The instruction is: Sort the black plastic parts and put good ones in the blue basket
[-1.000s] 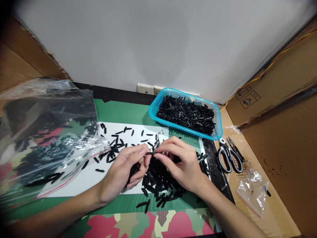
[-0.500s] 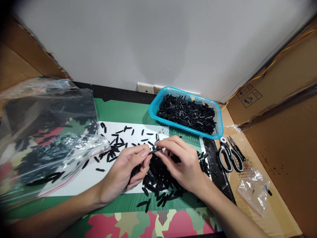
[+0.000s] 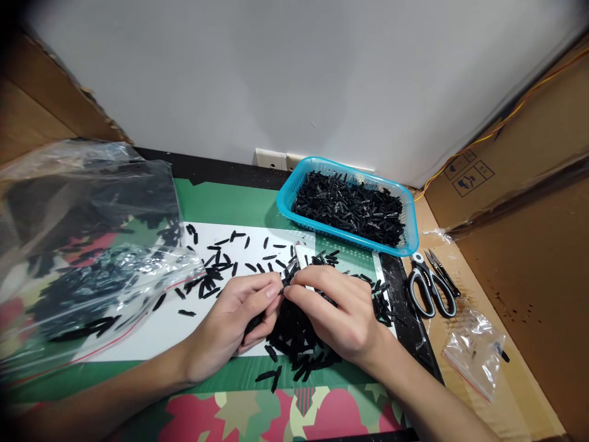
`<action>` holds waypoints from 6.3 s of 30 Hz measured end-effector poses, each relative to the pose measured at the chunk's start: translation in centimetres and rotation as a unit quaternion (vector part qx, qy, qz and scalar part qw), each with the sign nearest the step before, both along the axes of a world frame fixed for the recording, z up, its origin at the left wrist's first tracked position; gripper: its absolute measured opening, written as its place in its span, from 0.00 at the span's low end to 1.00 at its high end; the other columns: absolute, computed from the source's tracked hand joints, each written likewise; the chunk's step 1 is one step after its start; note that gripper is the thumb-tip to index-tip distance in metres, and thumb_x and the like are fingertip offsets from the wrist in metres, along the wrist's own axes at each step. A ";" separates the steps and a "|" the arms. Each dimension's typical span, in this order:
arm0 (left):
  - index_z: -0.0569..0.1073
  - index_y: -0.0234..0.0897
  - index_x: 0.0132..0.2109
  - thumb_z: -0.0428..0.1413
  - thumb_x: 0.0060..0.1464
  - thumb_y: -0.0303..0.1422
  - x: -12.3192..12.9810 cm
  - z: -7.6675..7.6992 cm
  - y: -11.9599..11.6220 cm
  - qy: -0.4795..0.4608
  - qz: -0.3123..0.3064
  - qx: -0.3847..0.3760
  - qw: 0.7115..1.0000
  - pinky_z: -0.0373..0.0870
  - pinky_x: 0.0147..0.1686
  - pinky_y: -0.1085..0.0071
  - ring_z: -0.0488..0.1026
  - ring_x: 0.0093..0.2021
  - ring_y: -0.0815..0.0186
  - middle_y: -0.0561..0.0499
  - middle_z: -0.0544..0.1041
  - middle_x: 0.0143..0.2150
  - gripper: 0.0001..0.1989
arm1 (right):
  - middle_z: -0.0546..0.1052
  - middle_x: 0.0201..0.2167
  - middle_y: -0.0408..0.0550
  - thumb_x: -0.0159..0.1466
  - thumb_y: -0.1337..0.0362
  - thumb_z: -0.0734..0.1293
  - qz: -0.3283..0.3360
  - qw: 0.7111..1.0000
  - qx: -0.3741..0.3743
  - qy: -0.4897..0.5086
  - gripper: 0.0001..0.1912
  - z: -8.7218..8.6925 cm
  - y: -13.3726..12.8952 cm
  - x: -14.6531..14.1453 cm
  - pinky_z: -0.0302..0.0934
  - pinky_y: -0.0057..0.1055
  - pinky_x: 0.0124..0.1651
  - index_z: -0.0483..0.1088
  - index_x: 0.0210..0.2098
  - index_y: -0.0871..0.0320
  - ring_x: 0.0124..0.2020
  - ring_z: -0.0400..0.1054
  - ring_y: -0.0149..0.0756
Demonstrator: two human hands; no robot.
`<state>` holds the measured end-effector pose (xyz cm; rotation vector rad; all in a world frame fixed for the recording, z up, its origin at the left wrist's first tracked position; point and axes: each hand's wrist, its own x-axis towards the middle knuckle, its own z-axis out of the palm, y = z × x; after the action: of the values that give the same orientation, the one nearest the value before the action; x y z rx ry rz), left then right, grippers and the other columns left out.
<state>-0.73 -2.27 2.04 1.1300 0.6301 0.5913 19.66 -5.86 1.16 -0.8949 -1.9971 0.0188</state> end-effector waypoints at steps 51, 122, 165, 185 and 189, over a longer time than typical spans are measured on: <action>0.65 0.41 0.37 0.49 0.68 0.23 -1.5 -2.8 0.5 0.075 0.012 0.478 0.875 0.57 0.25 0.74 0.59 0.23 0.72 0.57 0.62 0.27 0.11 | 0.83 0.36 0.49 0.67 0.74 0.75 0.149 0.916 -0.259 0.268 0.05 2.2 0.4 -0.6 0.76 0.35 0.45 0.82 0.38 0.58 0.39 0.79 0.36; 0.64 0.42 0.40 0.44 0.73 0.55 -0.9 -0.5 0.7 0.063 -0.016 -0.003 0.998 0.43 0.15 0.78 0.44 0.16 0.74 0.64 0.57 0.18 0.22 | 0.82 0.40 0.51 0.73 0.66 0.69 -0.288 0.957 0.025 0.027 0.03 0.4 4.3 4.4 0.57 0.49 0.56 0.75 0.45 0.54 0.46 0.71 0.47; 0.65 0.42 0.43 0.46 0.74 0.51 -0.8 -0.7 0.3 0.060 0.038 0.063 0.995 0.50 0.16 0.82 0.49 0.15 0.76 0.65 0.59 0.17 0.19 | 0.78 0.41 0.49 0.73 0.66 0.70 0.030 0.955 -0.228 0.186 0.02 0.4 1.5 -0.7 0.70 0.36 0.46 0.78 0.43 0.55 0.43 0.74 0.39; 0.61 0.40 0.34 0.47 0.75 0.50 -0.4 -0.7 0.5 0.080 0.070 0.095 0.990 0.51 0.17 0.81 0.52 0.15 0.77 0.63 0.60 0.17 0.23 | 0.79 0.37 0.48 0.75 0.69 0.66 0.043 0.965 -0.212 0.150 0.05 0.2 1.5 -1.0 0.65 0.35 0.45 0.74 0.42 0.56 0.40 0.72 0.38; 0.61 0.41 0.33 0.47 0.75 0.50 -0.3 -0.6 0.4 0.089 0.074 0.101 0.988 0.49 0.15 0.80 0.52 0.15 0.76 0.63 0.60 0.17 0.24 | 0.79 0.38 0.48 0.75 0.69 0.66 0.035 0.964 -0.216 0.149 0.05 0.2 1.3 -1.1 0.65 0.35 0.46 0.74 0.43 0.56 0.41 0.72 0.39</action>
<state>-0.99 -1.83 1.45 1.3447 0.8274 0.6980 18.60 -4.51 1.32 -1.0217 -1.7642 0.6155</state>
